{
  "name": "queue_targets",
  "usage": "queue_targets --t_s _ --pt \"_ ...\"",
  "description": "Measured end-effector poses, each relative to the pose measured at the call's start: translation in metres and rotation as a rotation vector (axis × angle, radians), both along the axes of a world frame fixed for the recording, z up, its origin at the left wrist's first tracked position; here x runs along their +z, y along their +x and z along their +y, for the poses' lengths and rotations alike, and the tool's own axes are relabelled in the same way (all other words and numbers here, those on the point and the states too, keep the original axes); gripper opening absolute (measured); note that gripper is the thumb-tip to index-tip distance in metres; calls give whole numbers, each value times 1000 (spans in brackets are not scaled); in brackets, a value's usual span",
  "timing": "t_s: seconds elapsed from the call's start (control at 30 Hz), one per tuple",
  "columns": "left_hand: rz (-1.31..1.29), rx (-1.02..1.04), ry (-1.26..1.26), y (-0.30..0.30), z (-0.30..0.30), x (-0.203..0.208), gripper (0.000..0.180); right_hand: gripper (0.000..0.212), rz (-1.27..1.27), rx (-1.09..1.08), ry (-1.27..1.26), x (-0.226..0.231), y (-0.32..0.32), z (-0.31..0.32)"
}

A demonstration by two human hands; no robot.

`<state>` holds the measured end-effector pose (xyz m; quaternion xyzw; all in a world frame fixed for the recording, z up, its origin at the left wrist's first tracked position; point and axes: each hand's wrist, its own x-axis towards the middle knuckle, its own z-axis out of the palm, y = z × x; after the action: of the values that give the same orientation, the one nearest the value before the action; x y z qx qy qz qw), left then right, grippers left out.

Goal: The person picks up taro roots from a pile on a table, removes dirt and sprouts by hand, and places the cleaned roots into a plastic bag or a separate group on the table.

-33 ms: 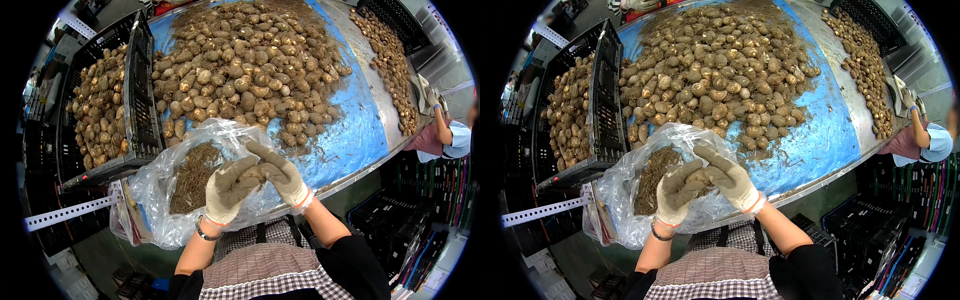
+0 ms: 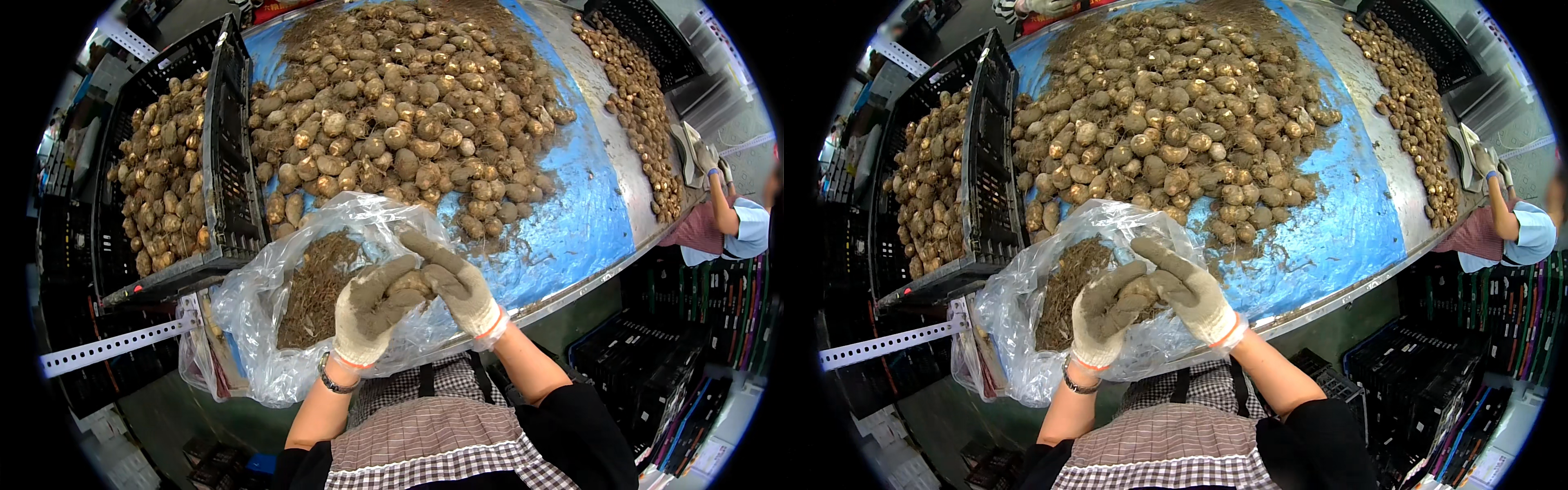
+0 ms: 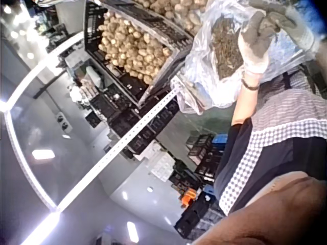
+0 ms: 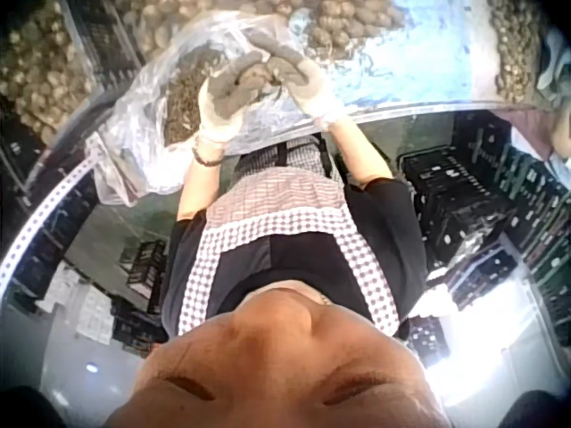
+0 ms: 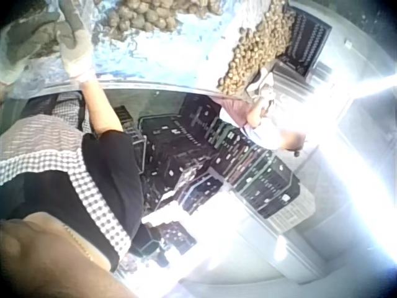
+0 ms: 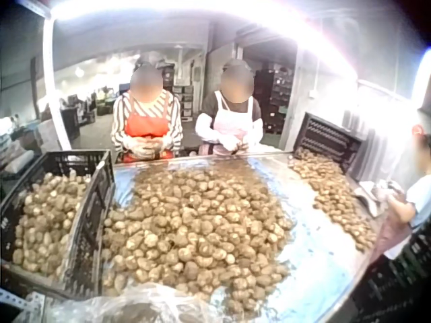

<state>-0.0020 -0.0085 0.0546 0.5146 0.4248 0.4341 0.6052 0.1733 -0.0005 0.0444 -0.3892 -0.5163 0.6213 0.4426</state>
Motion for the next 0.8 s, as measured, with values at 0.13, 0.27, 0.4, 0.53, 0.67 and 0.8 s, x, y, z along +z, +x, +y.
queue_targets --t_s 0.13,0.27,0.4,0.53,0.67,0.8 --pt "-216 164 -101 -8 -14 -8 36 41 200 -78 -217 -15 -30 -2" --pt "-9 308 -134 -27 -23 -22 32 39 195 -19 -340 -15 -44 0" --pt "247 501 19 -33 -28 -45 25 39 -688 346 293 6 -55 18" --pt "714 415 364 -43 -22 -34 18 35 -199 72 2 -33 -75 -2" --pt "894 335 629 -52 -21 -29 12 36 3 252 -973 -41 -80 8" --pt "869 275 663 -55 -20 -35 12 36 82 126 -745 -26 -87 -2"
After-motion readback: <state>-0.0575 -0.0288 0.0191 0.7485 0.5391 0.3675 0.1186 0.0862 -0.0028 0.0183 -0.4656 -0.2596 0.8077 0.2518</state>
